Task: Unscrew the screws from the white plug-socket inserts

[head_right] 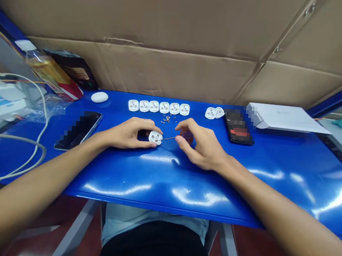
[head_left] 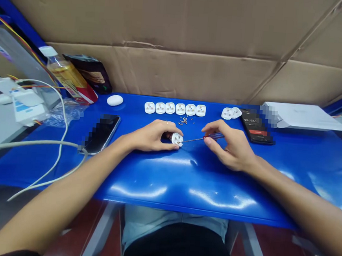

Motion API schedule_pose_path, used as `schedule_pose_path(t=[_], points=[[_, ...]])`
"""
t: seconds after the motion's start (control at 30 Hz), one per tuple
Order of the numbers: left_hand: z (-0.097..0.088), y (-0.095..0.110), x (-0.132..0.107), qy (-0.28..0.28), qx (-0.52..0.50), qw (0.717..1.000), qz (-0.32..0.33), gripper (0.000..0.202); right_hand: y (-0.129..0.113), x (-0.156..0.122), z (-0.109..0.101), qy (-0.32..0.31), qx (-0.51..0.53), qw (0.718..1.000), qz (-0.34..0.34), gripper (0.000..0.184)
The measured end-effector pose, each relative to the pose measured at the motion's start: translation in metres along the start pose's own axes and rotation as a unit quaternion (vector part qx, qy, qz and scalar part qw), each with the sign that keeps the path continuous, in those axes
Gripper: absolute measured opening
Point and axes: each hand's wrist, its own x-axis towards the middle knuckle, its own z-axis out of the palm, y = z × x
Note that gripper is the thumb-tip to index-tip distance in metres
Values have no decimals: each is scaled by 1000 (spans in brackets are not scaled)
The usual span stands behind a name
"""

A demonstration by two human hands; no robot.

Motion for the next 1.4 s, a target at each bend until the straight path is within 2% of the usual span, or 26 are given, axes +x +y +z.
schedule_pose_path(t=[0.13,0.27,0.43,0.5,0.67,0.83,0.9,1.03,1.17,1.23,1.3,1.4], points=[[0,0,0,0,3,1000,-1,38,-1,0,0,7,-18,1000,-12,6],[0,0,0,0,5,1000,-1,38,-2,1,-1,8,14,999,-33,21],[0,0,0,-1,3,1000,-2,37,-1,1,0,14,-18,1000,14,8],[0,0,0,-3,3,1000,-3,36,0,1,1,18,-16,1000,11,7],[-1,1,0,-7,10,1000,-8,38,0,1,0,6,31,999,-16,26],[0,0,0,-8,11,1000,-9,39,0,1,1,32,-6,999,26,7],[0,0,1,-11,12,1000,-12,40,1,2,2,33,5,999,16,7],[0,0,0,-13,9,1000,-11,40,2,1,1,19,39,999,-3,21],[0,1,0,-12,9,1000,-11,39,3,1,1,31,10,999,27,3],[0,1,0,-11,10,1000,-10,40,3,1,2,35,1,999,33,4],[0,1,0,-10,11,1000,-8,40,2,0,1,32,12,999,15,3],[0,0,1,-10,12,1000,-4,41,2,0,0,19,31,999,-20,15]])
